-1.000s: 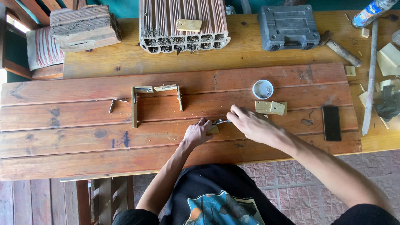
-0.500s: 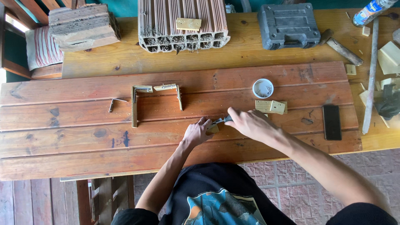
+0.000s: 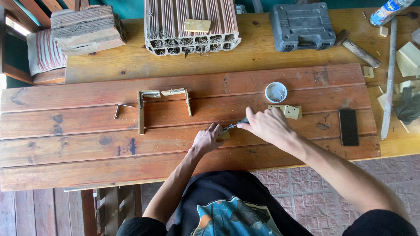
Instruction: The person assembles small wooden pieces on a workbench using a screwdriver and screws. They align the pieces, insert screws, and tighten them to join the components together.
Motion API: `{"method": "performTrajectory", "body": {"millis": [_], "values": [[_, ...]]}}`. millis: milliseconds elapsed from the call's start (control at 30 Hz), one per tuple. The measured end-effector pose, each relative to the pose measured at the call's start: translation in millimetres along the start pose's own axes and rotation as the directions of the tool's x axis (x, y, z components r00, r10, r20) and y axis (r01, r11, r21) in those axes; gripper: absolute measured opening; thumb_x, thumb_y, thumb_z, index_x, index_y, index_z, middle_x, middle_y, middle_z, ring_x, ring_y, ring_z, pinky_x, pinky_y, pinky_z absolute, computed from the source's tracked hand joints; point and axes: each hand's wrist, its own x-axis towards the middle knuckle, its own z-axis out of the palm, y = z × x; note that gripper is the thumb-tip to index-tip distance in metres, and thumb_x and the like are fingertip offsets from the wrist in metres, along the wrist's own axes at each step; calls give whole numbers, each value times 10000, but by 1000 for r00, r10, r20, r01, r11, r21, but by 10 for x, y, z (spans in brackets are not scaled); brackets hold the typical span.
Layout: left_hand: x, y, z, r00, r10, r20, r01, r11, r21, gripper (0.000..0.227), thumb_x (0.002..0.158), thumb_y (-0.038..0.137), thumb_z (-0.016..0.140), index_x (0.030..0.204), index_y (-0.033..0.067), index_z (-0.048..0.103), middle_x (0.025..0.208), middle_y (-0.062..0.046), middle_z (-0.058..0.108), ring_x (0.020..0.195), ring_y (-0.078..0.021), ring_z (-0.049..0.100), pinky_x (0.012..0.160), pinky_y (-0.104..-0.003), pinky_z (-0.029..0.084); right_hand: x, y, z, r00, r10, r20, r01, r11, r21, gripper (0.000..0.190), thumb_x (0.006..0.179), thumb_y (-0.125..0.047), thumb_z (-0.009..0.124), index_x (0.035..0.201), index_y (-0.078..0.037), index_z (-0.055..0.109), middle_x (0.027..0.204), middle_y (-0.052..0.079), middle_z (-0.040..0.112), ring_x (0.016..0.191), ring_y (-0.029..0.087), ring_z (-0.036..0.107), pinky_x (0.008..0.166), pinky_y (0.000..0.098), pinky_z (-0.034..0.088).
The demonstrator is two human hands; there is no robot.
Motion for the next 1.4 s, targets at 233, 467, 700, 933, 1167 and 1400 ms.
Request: {"method": "performTrajectory", "body": {"millis": [233,467,700,933,1167,1400], "values": [[-4,-11,22,1000,-3,12,3,1000,-1,594,782,457,730,1222,129,503,1075,-124,544,829,-460,715,706,-596,595,-62,-7,-103,981,-190,46,177,963,204,391,1027,-180,396,1394,-52,438,1060,194,646,786,333,734,640,452,593],[-15,-3,63,1000,-17,-21,17,1000,-4,625,784,506,733,1227,132,501,1067,-106,539,838,-441,718,708,-585,600,-94,-54,-176,994,-106,6,104,984,145,440,1019,-382,406,1282,-49,520,871,141,649,744,324,744,704,473,576],[-84,19,98,992,-34,-118,34,999,-4,602,762,475,754,1207,157,501,1046,-93,550,849,-415,722,693,-566,604,-54,-68,-163,994,-92,-67,103,976,194,479,1043,-480,446,1116,-36,610,564,98,666,580,282,738,735,448,571],[-104,211,-229,984,-108,-138,90,987,-134,594,796,440,738,1282,185,511,1070,-96,584,894,-421,719,727,-564,601,-304,49,-533,934,356,-30,-313,856,411,489,999,-588,474,1074,-141,658,758,186,722,779,390,755,724,530,575],[-47,61,-124,987,-159,-35,133,910,-393,481,944,440,665,1309,162,522,1106,-166,657,1018,-433,701,845,-554,581,-112,395,1078,745,666,39,-430,435,791,540,1104,-557,383,858,-154,646,650,-1,686,704,243,707,734,445,549],[-61,166,-272,998,-55,-41,28,873,-486,414,976,263,604,1348,94,538,1151,-246,650,1070,-499,658,889,-588,548,-3,-253,1843,722,681,120,-475,363,801,338,1083,-415,406,1167,-97,484,890,110,763,836,356,746,734,530,558]]}}
